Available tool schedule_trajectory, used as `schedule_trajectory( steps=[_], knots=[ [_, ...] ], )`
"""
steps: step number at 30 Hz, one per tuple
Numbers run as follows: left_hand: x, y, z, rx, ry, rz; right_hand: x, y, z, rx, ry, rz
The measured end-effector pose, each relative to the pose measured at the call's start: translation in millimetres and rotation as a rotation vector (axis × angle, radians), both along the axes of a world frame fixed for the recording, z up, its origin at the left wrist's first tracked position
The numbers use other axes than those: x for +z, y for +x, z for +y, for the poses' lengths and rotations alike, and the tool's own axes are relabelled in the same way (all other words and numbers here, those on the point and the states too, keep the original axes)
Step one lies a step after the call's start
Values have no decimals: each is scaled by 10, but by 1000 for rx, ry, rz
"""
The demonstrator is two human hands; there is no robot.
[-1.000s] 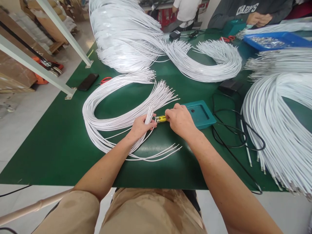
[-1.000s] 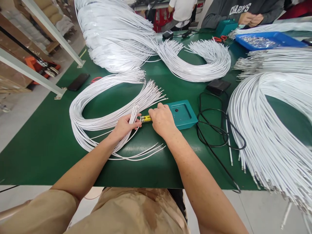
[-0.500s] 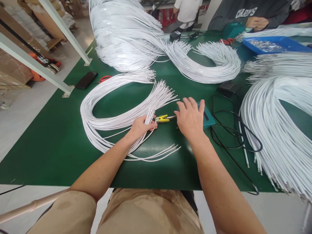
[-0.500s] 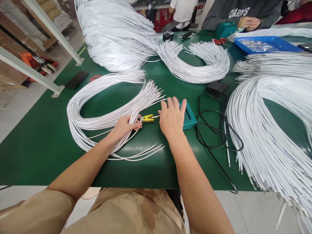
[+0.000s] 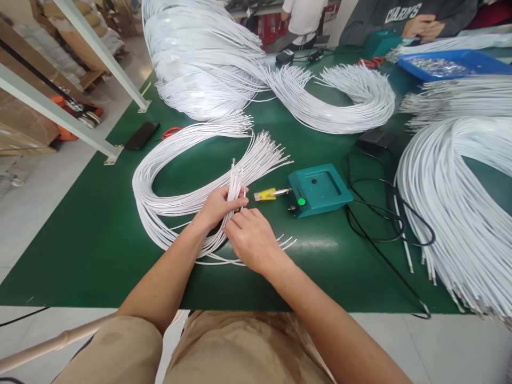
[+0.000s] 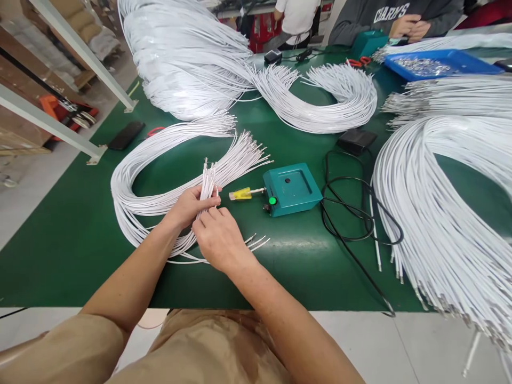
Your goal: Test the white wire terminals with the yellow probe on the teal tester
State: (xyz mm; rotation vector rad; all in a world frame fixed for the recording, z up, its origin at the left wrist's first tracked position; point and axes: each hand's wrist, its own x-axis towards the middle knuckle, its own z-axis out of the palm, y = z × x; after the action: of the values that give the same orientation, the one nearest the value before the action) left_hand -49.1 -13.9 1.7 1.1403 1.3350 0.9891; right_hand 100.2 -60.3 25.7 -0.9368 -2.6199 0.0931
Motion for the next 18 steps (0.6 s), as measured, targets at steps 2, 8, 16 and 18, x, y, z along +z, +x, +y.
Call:
schedule_trajectory(
  steps=[2,8,16,18],
  knots=[
    [14,-1,-8,-9,4,12,-51,-64,-70,-28,-19,-17],
    [59,-12,-37,-51,-39,-23,-147,-81,-153,-85,-176,-23],
    [108,-98,-51,-196,-88,-49,109,186,279,-406,-872,398],
    [99,-86,-51,-204,-69,-46,76,229,403,-499,-954,662]
  ],
)
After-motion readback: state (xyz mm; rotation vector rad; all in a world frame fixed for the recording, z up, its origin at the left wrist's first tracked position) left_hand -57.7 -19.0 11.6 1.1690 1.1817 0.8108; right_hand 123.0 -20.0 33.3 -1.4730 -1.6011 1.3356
